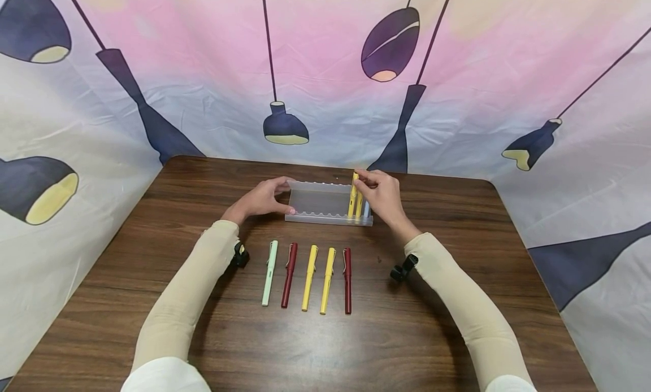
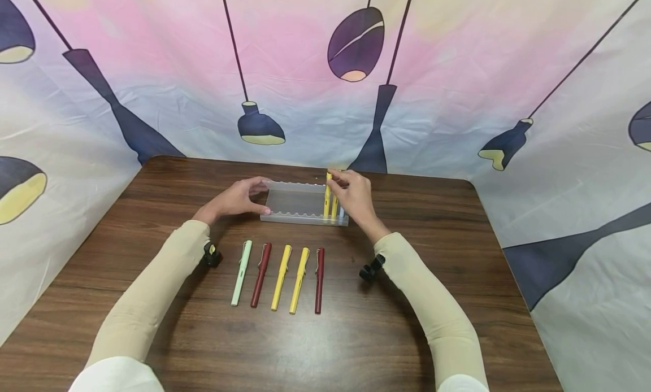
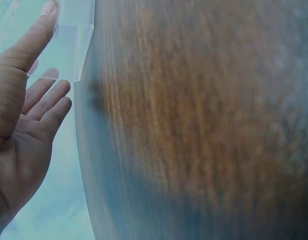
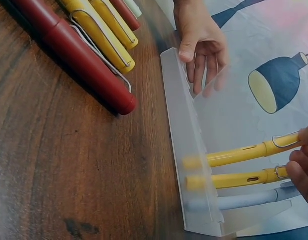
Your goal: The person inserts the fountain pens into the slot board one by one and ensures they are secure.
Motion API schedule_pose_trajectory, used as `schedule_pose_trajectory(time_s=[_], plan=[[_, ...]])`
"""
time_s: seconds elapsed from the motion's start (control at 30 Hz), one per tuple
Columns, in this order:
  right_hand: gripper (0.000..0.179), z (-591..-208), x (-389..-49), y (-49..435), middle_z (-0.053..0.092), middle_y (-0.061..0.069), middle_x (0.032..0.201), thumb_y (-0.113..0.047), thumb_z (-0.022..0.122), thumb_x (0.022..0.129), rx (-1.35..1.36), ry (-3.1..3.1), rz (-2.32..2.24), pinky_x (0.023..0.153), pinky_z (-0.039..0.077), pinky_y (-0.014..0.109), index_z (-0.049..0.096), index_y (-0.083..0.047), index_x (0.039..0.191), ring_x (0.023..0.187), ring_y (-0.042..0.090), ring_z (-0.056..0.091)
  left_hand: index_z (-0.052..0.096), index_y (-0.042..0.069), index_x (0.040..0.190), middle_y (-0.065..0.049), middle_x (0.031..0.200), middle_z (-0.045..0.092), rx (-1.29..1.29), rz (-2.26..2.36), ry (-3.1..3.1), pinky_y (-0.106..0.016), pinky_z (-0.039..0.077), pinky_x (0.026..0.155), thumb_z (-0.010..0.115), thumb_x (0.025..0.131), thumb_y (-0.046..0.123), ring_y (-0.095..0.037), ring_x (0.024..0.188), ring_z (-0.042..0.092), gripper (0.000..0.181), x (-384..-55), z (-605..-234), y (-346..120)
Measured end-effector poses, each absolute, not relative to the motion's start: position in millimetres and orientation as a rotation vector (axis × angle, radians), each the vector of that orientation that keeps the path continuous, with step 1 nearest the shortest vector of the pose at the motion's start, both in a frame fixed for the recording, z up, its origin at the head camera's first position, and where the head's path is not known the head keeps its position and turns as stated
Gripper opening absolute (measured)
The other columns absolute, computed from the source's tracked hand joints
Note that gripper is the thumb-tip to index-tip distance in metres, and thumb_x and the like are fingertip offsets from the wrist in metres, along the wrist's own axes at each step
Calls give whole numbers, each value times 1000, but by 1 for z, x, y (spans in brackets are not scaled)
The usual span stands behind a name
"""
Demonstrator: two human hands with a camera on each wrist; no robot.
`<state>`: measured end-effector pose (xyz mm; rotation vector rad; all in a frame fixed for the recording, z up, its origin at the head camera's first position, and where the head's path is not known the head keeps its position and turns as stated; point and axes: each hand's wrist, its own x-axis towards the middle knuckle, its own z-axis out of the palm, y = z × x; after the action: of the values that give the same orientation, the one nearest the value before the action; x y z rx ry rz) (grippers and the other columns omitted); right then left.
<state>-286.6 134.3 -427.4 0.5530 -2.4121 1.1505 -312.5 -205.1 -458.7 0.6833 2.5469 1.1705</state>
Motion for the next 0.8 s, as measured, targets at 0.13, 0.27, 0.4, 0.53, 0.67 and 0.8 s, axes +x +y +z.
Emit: schedule_pose_trajectory(time_s=[0.13,0.27,0.4,0.53,0.67,0.8], plan=[[27,-427,-288,133,73,10,96,-16,76,95,561,-2399,1139,69,58,37,77,-7,120,81,23,71,43,10,153,-19,156,44,684,1169,2547,-52,40,117,89,83,28,-35,144,44,85,-313,-459,-206],[26,-427,-290,132,71,10,93,-16,76,94,553,-2399,1115,67,56,36,78,-6,118,79,23,69,43,10,153,-19,157,44,685,1173,2544,-52,39,117,89,83,28,-35,145,44,86,-313,-459,-206],[25,-428,-293,132,70,9,91,-15,76,95,532,-2425,1095,65,53,35,78,-8,118,77,22,68,43,10,153,-19,157,44,679,1169,2544,-52,40,117,89,83,28,-35,144,44,86,-313,-459,-206],[24,-427,-294,131,69,8,90,-15,76,95,518,-2443,1085,64,51,33,78,-8,118,75,21,67,43,10,153,-19,156,44,677,1171,2544,-52,39,117,89,82,29,-35,144,44,86,-313,-459,-206],[24,-426,-294,131,68,8,89,-15,75,95,507,-2455,1089,65,53,33,78,-8,118,76,21,69,44,10,152,-19,156,45,680,1177,2545,-52,39,117,89,82,29,-35,144,44,86,-312,-459,-206],[24,-426,-294,130,68,8,89,-14,75,95,508,-2460,1098,65,52,34,78,-8,118,76,21,68,44,10,152,-19,156,45,680,1177,2546,-52,39,117,89,81,29,-35,144,44,86,-313,-459,-206]])
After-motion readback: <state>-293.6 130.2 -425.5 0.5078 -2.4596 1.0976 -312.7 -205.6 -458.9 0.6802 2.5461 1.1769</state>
